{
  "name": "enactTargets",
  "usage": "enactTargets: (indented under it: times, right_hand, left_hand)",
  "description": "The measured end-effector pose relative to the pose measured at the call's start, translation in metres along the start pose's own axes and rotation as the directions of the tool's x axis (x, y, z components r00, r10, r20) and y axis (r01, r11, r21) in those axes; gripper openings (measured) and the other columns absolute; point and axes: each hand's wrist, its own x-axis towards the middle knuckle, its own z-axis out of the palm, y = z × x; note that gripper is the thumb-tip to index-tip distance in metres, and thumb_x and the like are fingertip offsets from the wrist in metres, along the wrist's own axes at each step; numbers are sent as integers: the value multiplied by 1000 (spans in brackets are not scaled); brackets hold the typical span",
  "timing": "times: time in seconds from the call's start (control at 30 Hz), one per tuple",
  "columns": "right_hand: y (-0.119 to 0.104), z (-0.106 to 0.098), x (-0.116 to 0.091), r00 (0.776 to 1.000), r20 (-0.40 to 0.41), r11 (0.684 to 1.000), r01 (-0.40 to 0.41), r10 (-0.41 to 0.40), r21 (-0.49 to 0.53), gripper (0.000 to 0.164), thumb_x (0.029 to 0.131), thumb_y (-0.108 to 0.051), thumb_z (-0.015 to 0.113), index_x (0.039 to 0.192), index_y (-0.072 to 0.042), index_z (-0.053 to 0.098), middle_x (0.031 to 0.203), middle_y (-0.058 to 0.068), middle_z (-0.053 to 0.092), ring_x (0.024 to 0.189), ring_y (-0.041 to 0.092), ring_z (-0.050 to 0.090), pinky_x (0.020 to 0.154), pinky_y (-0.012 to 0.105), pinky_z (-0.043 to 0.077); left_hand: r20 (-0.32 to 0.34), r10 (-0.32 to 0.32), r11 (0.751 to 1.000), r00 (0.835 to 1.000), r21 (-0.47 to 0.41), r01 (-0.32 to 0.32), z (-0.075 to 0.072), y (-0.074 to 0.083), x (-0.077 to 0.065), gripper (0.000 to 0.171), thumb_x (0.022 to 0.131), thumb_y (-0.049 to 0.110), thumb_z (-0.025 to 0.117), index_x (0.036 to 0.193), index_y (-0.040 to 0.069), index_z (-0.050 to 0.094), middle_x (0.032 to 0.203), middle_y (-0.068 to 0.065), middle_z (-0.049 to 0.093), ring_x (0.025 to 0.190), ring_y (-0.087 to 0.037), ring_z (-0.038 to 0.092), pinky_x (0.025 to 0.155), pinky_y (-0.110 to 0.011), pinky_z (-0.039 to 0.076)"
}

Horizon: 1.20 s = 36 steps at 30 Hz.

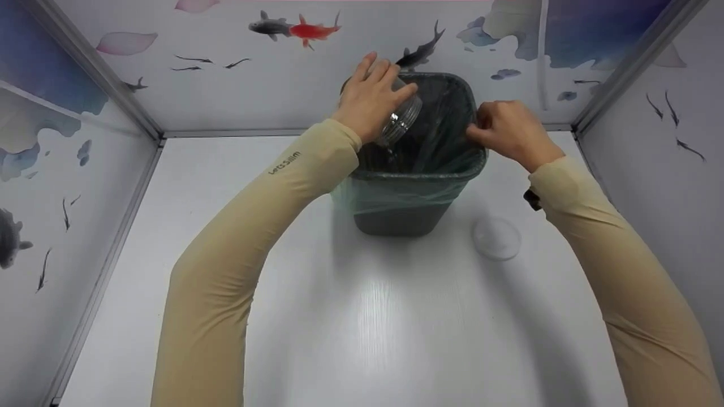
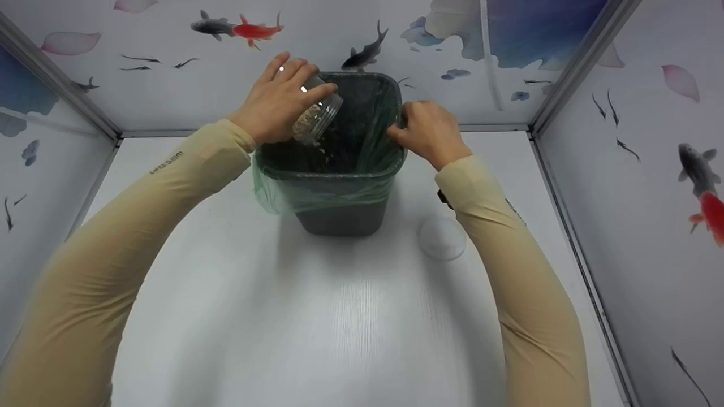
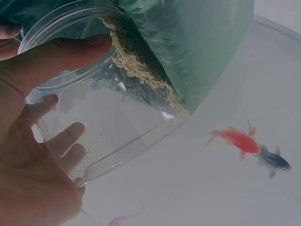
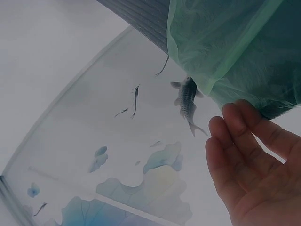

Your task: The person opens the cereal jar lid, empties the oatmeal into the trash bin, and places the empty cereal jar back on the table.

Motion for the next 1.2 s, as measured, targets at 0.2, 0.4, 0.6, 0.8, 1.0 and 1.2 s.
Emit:
enactTargets:
  times: [0.2,0.4,0.6,0.8,1.0,1.2]
  right_hand:
    - [-1,2,-2,1000,-22,1000,-9,10,24,25,88,-22,55,78,0,60,71,13,59,63,29,53,55,40,40]
    - [1,6,-2,999,-29,998,-16,17,54,25,89,-21,54,77,-1,59,69,12,57,61,27,51,55,37,39]
    - [1,4,-3,1000,-6,997,-27,27,73,27,90,-22,53,81,2,62,72,14,59,64,29,52,57,38,40]
    - [0,4,-2,999,5,997,-33,33,74,28,91,-22,53,83,3,63,74,15,59,64,29,53,57,38,42]
    - [1,5,0,1000,1,997,-27,27,70,28,91,-22,53,81,2,62,72,14,58,63,28,52,55,37,41]
    - [2,5,0,1000,-16,998,-13,14,66,27,90,-21,53,79,2,62,71,14,58,62,29,52,55,37,40]
  left_hand:
    - [15,2,1000,1000,11,-2,-1,0,0,72,91,9,66,152,25,30,152,-16,27,142,-31,18,116,-42,-1]
    - [27,0,1000,1000,10,-1,0,-1,0,73,91,10,65,152,25,29,152,-16,26,142,-31,17,116,-42,-2]
    - [31,8,999,999,34,-9,-1,0,0,71,92,12,64,152,26,28,153,-16,26,142,-31,17,116,-43,-1]
    - [18,11,1000,1000,28,-11,-5,3,1,71,92,10,64,152,26,29,153,-15,26,142,-31,17,116,-43,0]
    - [2,10,999,1000,42,-10,-5,5,0,70,93,9,63,152,27,29,153,-14,27,142,-31,18,116,-43,0]
    - [1,17,999,1000,51,-17,-7,4,0,60,98,7,52,151,26,31,151,-14,29,141,-30,20,116,-43,0]
